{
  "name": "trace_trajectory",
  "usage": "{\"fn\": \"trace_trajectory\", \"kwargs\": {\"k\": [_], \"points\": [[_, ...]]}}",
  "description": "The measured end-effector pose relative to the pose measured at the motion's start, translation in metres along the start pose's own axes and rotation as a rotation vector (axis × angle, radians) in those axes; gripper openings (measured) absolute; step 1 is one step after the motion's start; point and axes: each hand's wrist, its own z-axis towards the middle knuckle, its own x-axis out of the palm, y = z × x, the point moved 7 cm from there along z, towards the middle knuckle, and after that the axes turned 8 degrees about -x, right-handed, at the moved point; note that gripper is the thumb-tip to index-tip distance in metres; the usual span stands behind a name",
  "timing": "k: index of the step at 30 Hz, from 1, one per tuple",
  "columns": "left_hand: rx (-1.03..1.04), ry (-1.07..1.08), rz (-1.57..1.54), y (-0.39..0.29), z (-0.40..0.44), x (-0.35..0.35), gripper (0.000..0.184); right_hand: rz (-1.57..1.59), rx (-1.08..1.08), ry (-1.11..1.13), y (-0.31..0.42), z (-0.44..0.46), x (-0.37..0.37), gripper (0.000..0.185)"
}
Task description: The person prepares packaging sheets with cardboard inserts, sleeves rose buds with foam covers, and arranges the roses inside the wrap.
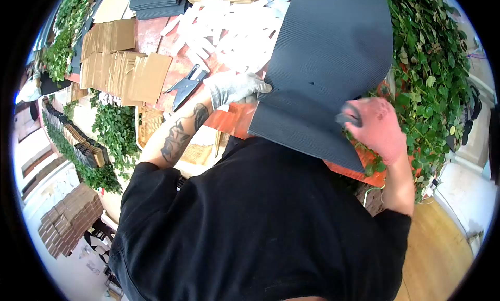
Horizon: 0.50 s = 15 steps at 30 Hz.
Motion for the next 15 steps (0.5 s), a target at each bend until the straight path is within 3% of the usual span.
{"fn": "trace_trajectory", "kwargs": {"k": [1, 2, 4, 5, 6, 7, 9, 10, 11, 13, 14, 15], "points": [[-0.006, 0.007, 0.008, 0.005, 0.007, 0.0, 0.028, 0.062, -0.325, -0.166, 0.032, -0.002, -0.016, 0.036], [0.023, 0.008, 0.099, 0.004, 0.011, 0.0, 0.026, 0.296, -0.482, -0.174, 0.038, 0.014, 0.013, 0.036], [0.055, 0.005, 0.197, 0.01, 0.033, 0.001, 0.024, 0.172, -0.718, -0.166, 0.052, 0.057, 0.046, 0.037], [0.466, -0.075, 0.499, -0.001, 0.046, 0.01, 0.023, -0.189, -0.787, -0.144, 0.066, 0.071, 0.053, 0.039], [0.865, -0.173, 0.793, -0.002, 0.047, 0.021, 0.023, -0.199, -0.746, -0.03, 0.065, 0.084, 0.073, 0.047], [1.227, -0.294, 1.101, 0.009, 0.027, 0.023, 0.024, -0.087, -0.856, -0.325, 0.045, 0.079, 0.107, 0.051], [0.086, -0.183, 0.317, 0.007, -0.015, -0.01, 0.025, -0.053, -0.719, -0.129, 0.05, 0.094, 0.115, 0.052], [0.107, -0.32, 0.36, 0.005, -0.023, -0.016, 0.024, -0.094, -0.665, 0.042, 0.057, 0.097, 0.11, 0.049], [0.133, -0.44, 0.414, 0.009, -0.028, -0.028, 0.023, -0.084, -0.661, 0.059, 0.055, 0.1, 0.111, 0.046], [0.35, -1.125, 0.416, 0.037, -0.067, -0.09, 0.023, -0.061, -0.672, 0.071, 0.055, 0.099, 0.113, 0.046], [0.24, -1.361, 0.374, 0.05, -0.1, -0.119, 0.025, -0.059, -0.685, 0.063, 0.054, 0.1, 0.115, 0.046], [0.347, -1.557, 0.403, 0.089, -0.102, -0.147, 0.032, -0.054, -0.682, 0.051, 0.052, 0.099, 0.117, 0.046]]}}
